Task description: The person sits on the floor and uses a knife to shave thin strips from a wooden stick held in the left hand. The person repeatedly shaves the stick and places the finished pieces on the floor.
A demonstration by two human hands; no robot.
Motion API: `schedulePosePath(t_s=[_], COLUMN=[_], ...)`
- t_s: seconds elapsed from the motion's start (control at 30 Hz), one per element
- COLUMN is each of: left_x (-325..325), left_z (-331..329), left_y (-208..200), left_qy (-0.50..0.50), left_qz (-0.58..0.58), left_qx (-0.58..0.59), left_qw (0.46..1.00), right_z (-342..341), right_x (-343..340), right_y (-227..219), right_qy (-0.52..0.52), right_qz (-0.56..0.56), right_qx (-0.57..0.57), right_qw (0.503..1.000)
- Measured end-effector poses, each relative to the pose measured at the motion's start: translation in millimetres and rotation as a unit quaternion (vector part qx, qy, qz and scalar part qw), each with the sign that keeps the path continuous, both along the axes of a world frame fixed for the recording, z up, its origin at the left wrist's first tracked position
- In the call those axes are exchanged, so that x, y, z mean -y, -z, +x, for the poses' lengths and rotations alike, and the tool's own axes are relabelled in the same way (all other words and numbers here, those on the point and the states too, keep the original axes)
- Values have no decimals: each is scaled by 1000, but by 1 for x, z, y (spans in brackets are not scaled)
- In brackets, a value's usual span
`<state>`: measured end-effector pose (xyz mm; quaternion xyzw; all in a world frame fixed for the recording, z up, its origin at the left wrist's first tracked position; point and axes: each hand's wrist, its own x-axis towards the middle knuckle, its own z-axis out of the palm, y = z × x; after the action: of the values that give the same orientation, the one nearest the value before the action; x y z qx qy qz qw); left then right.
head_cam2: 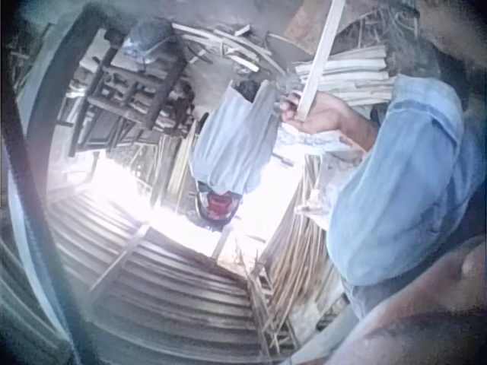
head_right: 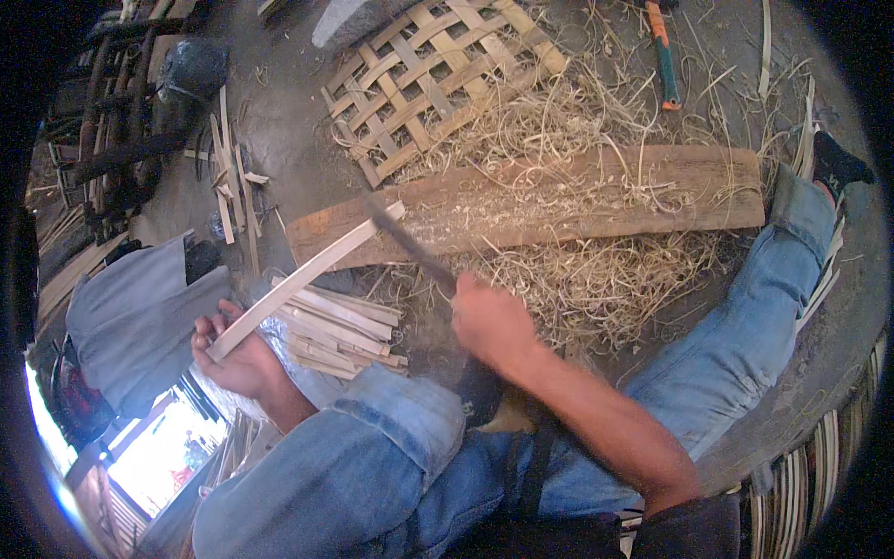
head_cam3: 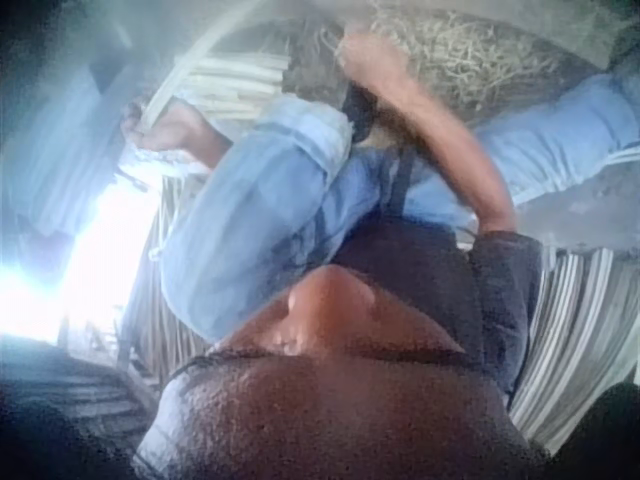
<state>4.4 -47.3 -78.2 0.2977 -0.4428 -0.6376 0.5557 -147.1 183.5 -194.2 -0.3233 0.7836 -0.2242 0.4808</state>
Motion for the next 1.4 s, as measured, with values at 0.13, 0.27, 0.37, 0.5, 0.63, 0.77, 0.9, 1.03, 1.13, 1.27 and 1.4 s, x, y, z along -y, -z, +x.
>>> schedulePosePath(t_s=[0.13,0.27,0.37,0.5,0.63,0.77,0.9,1.03,1.13,1.27,1.4], left_x=[-7,-42,-35,-31,-36,-40,-43,-40,-40,-36,-38], left_z=[-16,-80,-69,-53,-55,-54,-59,-56,-57,-50,-52], left_y=[-11,-19,-1,12,12,13,12,14,14,15,10], left_qy=[60,-110,121,128,84,73,56,68,56,58,100], left_qz=[-58,6,-41,-73,-118,-137,-145,-154,-162,-153,-144], left_qx=[-45,20,-43,-81,-41,-31,-20,-27,-8,-5,-43], left_qw=[995,994,991,986,989,987,988,985,985,987,984], right_z=[-3,-16,-21,-12,-22,-38,-48,-39,-37,-38,-37], right_x=[-6,-4,-12,-11,-16,-27,-33,-40,-41,-35,-35], right_y=[-40,-32,-12,-29,-4,-5,6,6,12,4,-7], right_qy=[56,74,78,27,0,17,33,52,69,58,49], right_qz=[-63,-35,-18,-45,-16,-13,18,-11,4,25,3], right_qx=[38,2,-18,13,-30,-15,-7,-11,-25,-30,-23], right_qw=[996,997,997,999,999,1000,999,999,997,998,999])
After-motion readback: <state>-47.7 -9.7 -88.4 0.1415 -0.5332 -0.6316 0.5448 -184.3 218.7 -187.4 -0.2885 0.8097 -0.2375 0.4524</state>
